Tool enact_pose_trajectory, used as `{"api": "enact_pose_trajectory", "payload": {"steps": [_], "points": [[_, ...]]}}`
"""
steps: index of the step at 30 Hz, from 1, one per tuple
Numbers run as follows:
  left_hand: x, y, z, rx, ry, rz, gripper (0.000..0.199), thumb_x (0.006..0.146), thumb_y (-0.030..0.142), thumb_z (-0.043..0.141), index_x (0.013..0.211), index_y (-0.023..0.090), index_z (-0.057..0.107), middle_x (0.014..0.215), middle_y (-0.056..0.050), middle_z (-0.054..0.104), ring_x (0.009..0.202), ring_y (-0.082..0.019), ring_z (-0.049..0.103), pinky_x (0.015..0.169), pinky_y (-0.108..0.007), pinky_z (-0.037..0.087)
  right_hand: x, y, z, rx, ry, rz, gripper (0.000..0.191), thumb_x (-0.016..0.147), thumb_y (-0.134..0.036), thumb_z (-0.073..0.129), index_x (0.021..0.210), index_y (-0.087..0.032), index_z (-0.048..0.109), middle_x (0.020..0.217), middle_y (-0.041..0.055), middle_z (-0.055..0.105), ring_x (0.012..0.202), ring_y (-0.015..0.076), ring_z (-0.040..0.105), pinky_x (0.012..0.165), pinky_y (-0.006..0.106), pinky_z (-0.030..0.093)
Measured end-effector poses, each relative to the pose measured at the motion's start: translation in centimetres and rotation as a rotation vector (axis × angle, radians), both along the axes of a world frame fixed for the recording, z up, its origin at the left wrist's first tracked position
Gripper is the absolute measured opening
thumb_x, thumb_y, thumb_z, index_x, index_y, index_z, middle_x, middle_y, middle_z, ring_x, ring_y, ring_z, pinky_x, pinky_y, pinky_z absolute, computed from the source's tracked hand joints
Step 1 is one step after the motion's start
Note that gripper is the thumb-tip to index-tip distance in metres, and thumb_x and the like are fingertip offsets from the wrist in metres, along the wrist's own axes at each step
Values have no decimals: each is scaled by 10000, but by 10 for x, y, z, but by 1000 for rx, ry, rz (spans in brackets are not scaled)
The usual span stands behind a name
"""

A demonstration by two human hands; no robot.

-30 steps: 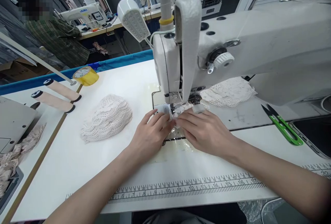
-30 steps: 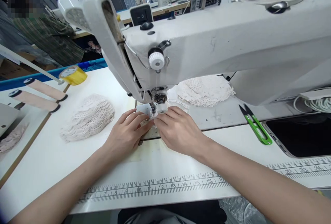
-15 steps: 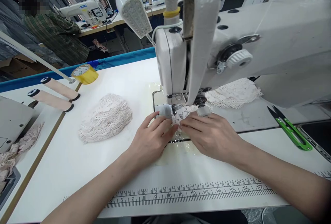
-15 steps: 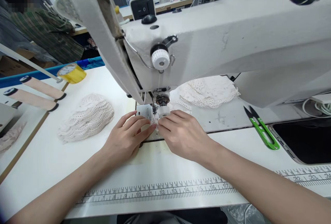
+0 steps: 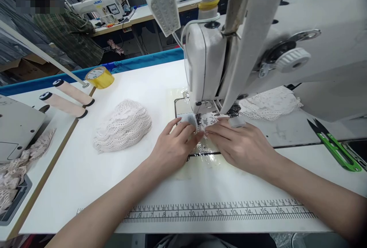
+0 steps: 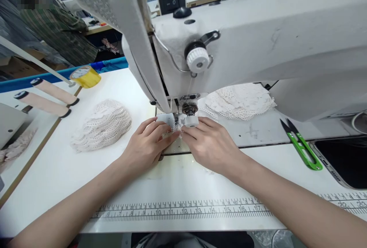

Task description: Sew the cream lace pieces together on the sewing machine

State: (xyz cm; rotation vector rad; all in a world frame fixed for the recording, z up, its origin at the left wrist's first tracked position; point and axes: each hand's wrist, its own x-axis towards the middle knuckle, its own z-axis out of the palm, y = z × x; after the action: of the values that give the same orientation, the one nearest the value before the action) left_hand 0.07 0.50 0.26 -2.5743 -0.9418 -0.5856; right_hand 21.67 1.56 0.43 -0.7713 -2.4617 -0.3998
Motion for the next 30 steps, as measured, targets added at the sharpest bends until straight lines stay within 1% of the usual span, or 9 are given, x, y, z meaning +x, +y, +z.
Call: {"api": "enact_pose_trajectory", "payload": {"steps": [5, 10, 14, 16, 20, 24, 30], "points": [[-2, 2, 0, 6, 28, 32, 281, 933, 85, 461, 1083, 181, 678, 987, -52, 679, 963, -200, 606, 987, -412, 466, -1, 2, 0, 24, -22, -30, 264, 873, -28, 485, 945, -150, 707, 992, 19, 752, 776, 162, 664, 828, 340, 478], [-4, 0, -1, 3, 44, 53, 289, 914, 58, 457, 1046, 178, 685, 1006, -59, 684, 984, -205, 607, 1020, -431, 441, -1, 0, -1, 26, -8, -37, 279, 893, -58, 478, 1013, -159, 709, 998, 16, 753, 742, 154, 652, 880, 359, 467], [-5, -3, 0, 15, 32, 47, 292, 905, 61, 487, 1101, 175, 671, 1028, -59, 703, 1021, -210, 610, 1038, -440, 430, -2, -1, -1, -36, 21, -16, 293, 884, -45, 472, 967, -177, 720, 1016, 6, 748, 795, 160, 657, 915, 364, 456], [-5, -3, 0, 17, 32, 50, 291, 898, 57, 496, 1097, 172, 673, 1040, -56, 711, 1028, -212, 612, 1037, -440, 431, -2, -2, -2, -53, 33, -6, 286, 882, -45, 478, 950, -177, 722, 1022, 2, 746, 792, 159, 654, 930, 369, 451], [-4, -3, 1, 14, 32, 61, 280, 897, 56, 498, 1079, 163, 682, 1041, -52, 716, 1011, -213, 620, 1033, -437, 435, -1, -2, -4, -56, 40, -4, 291, 878, -35, 478, 942, -176, 724, 1007, 10, 748, 770, 154, 647, 918, 367, 453], [-4, 0, 0, -5, 42, 85, 290, 896, 61, 506, 1116, 154, 670, 1053, -58, 710, 1031, -218, 618, 1039, -436, 429, -1, 0, -5, -49, 30, -24, 293, 862, -28, 495, 961, -177, 726, 997, 8, 750, 759, 156, 646, 926, 372, 450], [-6, 4, -3, -28, 43, 123, 312, 894, 68, 512, 1160, 161, 646, 1096, -58, 695, 1097, -225, 601, 1067, -434, 403, -3, 3, -4, -54, 12, -53, 299, 864, -41, 508, 1036, -170, 716, 1018, 31, 745, 825, 169, 658, 901, 364, 464]]}}
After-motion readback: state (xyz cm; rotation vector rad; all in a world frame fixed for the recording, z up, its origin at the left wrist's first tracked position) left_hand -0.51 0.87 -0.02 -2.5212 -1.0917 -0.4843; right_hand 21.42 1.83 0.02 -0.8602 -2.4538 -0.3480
